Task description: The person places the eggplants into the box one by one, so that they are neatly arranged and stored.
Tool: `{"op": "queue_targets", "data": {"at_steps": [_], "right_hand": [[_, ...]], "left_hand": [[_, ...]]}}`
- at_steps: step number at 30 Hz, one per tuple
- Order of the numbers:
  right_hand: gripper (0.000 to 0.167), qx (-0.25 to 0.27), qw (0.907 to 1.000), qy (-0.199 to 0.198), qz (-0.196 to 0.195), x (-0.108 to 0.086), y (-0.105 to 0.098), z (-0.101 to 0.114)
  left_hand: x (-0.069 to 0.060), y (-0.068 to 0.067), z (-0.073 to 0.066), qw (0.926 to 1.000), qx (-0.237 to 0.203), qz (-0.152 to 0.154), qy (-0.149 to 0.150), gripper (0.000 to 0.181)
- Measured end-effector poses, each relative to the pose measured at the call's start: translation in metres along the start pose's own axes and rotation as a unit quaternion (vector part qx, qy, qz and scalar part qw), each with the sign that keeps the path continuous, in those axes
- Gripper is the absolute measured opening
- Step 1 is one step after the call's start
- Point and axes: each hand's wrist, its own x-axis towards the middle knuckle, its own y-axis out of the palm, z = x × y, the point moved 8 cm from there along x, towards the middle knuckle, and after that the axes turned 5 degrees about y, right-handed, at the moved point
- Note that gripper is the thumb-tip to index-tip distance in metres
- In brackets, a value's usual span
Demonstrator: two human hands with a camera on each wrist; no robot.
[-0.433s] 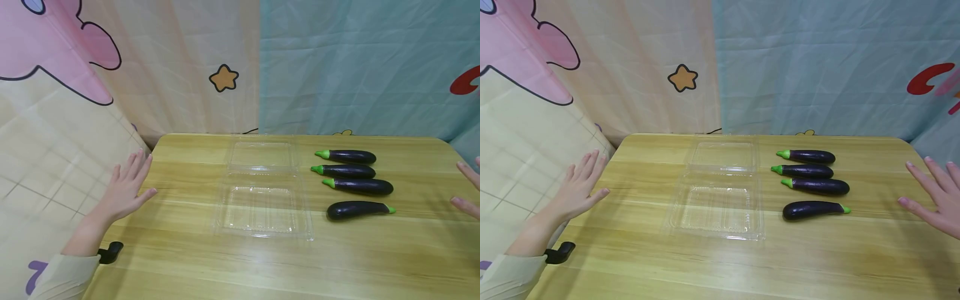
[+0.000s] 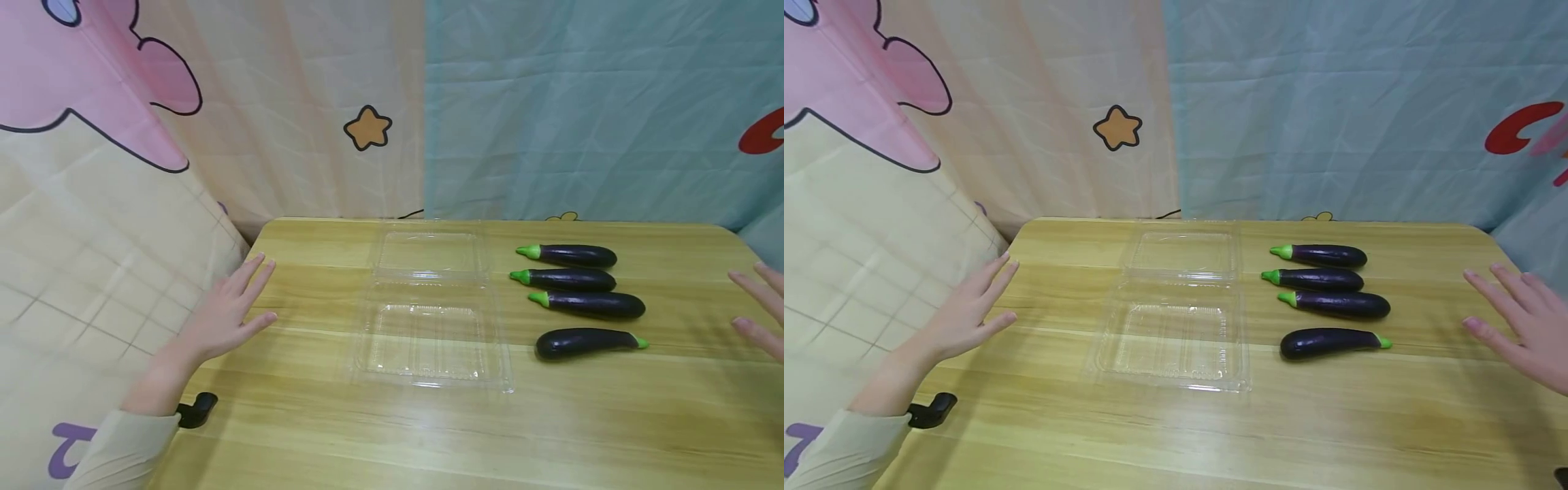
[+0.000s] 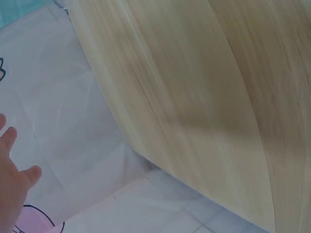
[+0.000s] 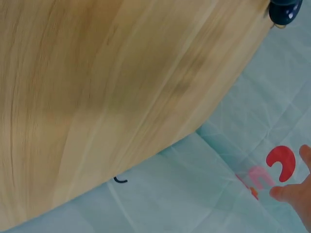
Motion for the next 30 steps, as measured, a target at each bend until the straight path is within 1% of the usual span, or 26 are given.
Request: {"op": "queue_targets", "data": {"at_steps": [2, 4, 7, 9, 10, 12, 14, 17, 19, 21, 23, 25, 27, 29, 30], "right_hand": [[0.062, 0.040, 0.9978, 0.049, 0.021, 0.001, 0.006, -0.003], [0.065, 0.061, 0.9967, 0.039, 0.038, 0.002, 0.010, 0.006], [0.067, 0.065, 0.9954, 0.016, 0.068, 0.006, 0.015, 0.023], [0.067, 0.056, 0.9951, 0.003, 0.082, 0.009, 0.018, 0.036], [0.067, 0.058, 0.9941, 0.002, 0.092, 0.011, 0.020, 0.041], [0.066, 0.061, 0.9928, 0.005, 0.103, 0.014, 0.024, 0.050], [0.065, 0.065, 0.9907, 0.016, 0.118, 0.017, 0.029, 0.055], [0.061, 0.056, 0.9880, 0.040, 0.138, 0.019, 0.035, 0.060], [0.058, 0.051, 0.9852, 0.051, 0.155, 0.020, 0.041, 0.064], [0.056, 0.053, 0.9821, 0.061, 0.170, 0.020, 0.046, 0.067], [0.054, 0.062, 0.9797, 0.063, 0.180, 0.020, 0.052, 0.071], [0.052, 0.075, 0.9774, 0.060, 0.189, 0.021, 0.056, 0.075], [0.050, 0.084, 0.9760, 0.055, 0.193, 0.021, 0.060, 0.078], [0.049, 0.085, 0.9765, 0.044, 0.193, 0.023, 0.062, 0.081], [0.048, 0.089, 0.9762, 0.040, 0.194, 0.023, 0.064, 0.083]], "left_hand": [[0.004, 0.005, -0.003, 0.9999, -0.014, 0.000, 0.006, 0.078], [0.006, 0.012, -0.007, 0.9996, -0.027, 0.008, 0.008, 0.079], [0.010, 0.024, -0.015, 0.9989, -0.040, 0.021, 0.012, 0.079], [0.010, 0.033, -0.018, 0.9974, -0.062, 0.036, 0.004, 0.079], [0.011, 0.037, -0.020, 0.9961, -0.077, 0.043, 0.000, 0.078], [0.013, 0.044, -0.023, 0.9922, -0.113, 0.053, -0.010, 0.078], [0.015, 0.050, -0.026, 0.9866, -0.151, 0.060, -0.016, 0.075], [0.019, 0.056, -0.033, 0.9780, -0.199, 0.062, -0.016, 0.070], [0.021, 0.059, -0.036, 0.9704, -0.233, 0.058, -0.021, 0.066], [0.023, 0.062, -0.039, 0.9613, -0.269, 0.052, -0.031, 0.063], [0.025, 0.066, -0.040, 0.9499, -0.306, 0.043, -0.046, 0.060], [0.028, 0.071, -0.041, 0.9353, -0.346, 0.037, -0.064, 0.059], [0.030, 0.076, -0.042, 0.9179, -0.386, 0.034, -0.085, 0.058], [0.031, 0.082, -0.043, 0.8954, -0.432, 0.033, -0.103, 0.059], [0.031, 0.084, -0.044, 0.8823, -0.456, 0.033, -0.113, 0.060]]}}
